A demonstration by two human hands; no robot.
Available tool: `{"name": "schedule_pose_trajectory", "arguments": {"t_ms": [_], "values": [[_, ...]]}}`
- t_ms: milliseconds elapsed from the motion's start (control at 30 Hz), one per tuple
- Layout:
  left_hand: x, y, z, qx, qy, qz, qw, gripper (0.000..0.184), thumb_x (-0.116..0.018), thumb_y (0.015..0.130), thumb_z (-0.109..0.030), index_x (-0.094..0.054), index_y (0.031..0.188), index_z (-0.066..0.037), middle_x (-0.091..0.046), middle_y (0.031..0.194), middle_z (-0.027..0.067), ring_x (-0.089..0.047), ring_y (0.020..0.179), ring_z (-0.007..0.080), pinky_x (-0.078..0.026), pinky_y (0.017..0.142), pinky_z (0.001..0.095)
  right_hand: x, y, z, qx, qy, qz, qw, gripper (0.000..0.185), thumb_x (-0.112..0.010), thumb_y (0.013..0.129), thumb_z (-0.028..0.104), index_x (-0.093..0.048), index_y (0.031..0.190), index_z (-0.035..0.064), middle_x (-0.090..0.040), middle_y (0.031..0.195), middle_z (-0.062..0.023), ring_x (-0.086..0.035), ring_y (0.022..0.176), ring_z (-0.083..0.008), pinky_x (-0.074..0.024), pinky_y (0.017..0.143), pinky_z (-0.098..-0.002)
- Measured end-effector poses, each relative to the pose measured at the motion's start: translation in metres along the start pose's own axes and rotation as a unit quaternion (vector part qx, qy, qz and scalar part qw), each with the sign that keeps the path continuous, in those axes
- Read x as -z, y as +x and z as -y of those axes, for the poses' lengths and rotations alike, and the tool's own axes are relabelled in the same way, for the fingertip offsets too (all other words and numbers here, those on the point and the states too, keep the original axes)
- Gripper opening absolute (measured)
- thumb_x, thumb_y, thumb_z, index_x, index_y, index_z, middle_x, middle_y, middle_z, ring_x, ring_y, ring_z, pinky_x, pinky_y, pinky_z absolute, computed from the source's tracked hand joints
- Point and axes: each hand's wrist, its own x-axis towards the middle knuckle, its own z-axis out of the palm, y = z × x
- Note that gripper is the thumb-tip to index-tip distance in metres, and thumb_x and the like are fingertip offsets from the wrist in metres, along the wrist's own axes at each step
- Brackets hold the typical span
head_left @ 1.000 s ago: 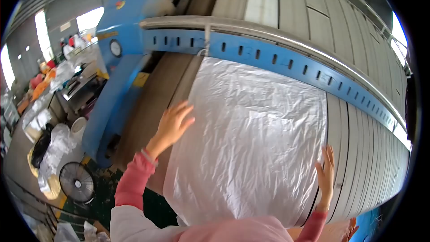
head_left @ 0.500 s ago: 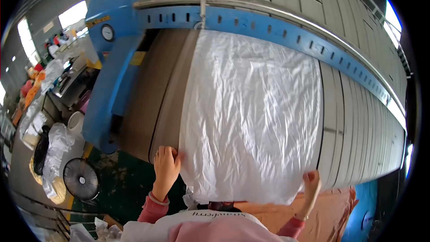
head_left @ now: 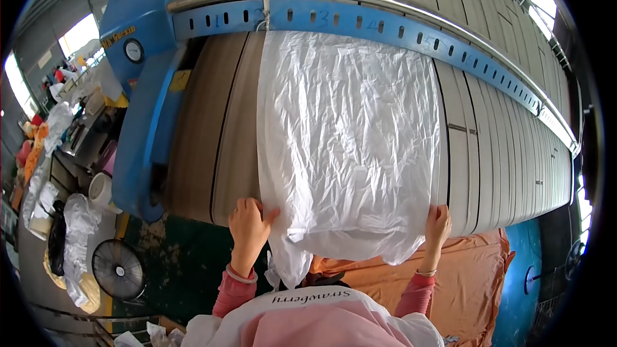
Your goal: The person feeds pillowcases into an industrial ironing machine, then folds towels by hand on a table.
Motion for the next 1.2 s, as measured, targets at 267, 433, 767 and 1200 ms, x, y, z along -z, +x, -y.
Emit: {"name": "schedule_pose_trajectory", "arguments": {"t_ms": [267,433,767,1200], "values": [[0.001,0.000,0.049,0.052,-0.203,-0.054,0.976,0.014,-0.051,0.094,-0.016,-0.046,0.099,-0.004,-0.058,0.077,0.0206,-0.058,0.070,0.0424,-0.043,0.059,0.0456,0.016,-0.010,-0.016,-0.058,-0.018,-0.072,0.996,0.028,-0.055,0.090,0.032,-0.052,0.078,0.0061,-0.057,0.069,-0.0142,-0.054,0.065,-0.0365,-0.0403,0.060,-0.0456],[0.007,0.013,0.033,0.068,-0.154,-0.082,0.982,0.019,-0.054,0.092,-0.016,-0.045,0.106,-0.006,-0.060,0.081,0.0194,-0.060,0.070,0.0401,-0.044,0.061,0.0454,0.008,0.010,-0.017,-0.085,-0.034,-0.034,0.995,0.031,-0.054,0.090,0.038,-0.055,0.083,0.0078,-0.060,0.072,-0.0140,-0.057,0.069,-0.0372,-0.0416,0.062,-0.0463],[-0.001,-0.070,0.065,0.027,-0.127,-0.081,0.988,0.035,-0.056,0.090,-0.011,-0.061,0.123,-0.022,-0.068,0.092,0.0136,-0.066,0.080,0.0305,-0.051,0.068,0.0361,0.037,-0.078,-0.049,-0.134,-0.119,0.016,0.984,0.044,-0.051,0.089,0.051,-0.057,0.088,0.0082,-0.061,0.076,-0.0180,-0.057,0.074,-0.0412,-0.0424,0.063,-0.0481],[0.037,-0.156,0.059,0.155,-0.130,-0.179,0.963,0.046,-0.058,0.088,-0.017,-0.049,0.133,-0.016,-0.065,0.102,0.0101,-0.064,0.080,0.0288,-0.052,0.064,0.0378,-0.139,-0.141,-0.121,-0.087,0.252,0.213,0.940,0.025,-0.059,0.092,0.020,-0.061,0.096,-0.0047,-0.061,0.079,-0.0103,-0.059,0.074,-0.0179,-0.0501,0.068,-0.0288]]}}
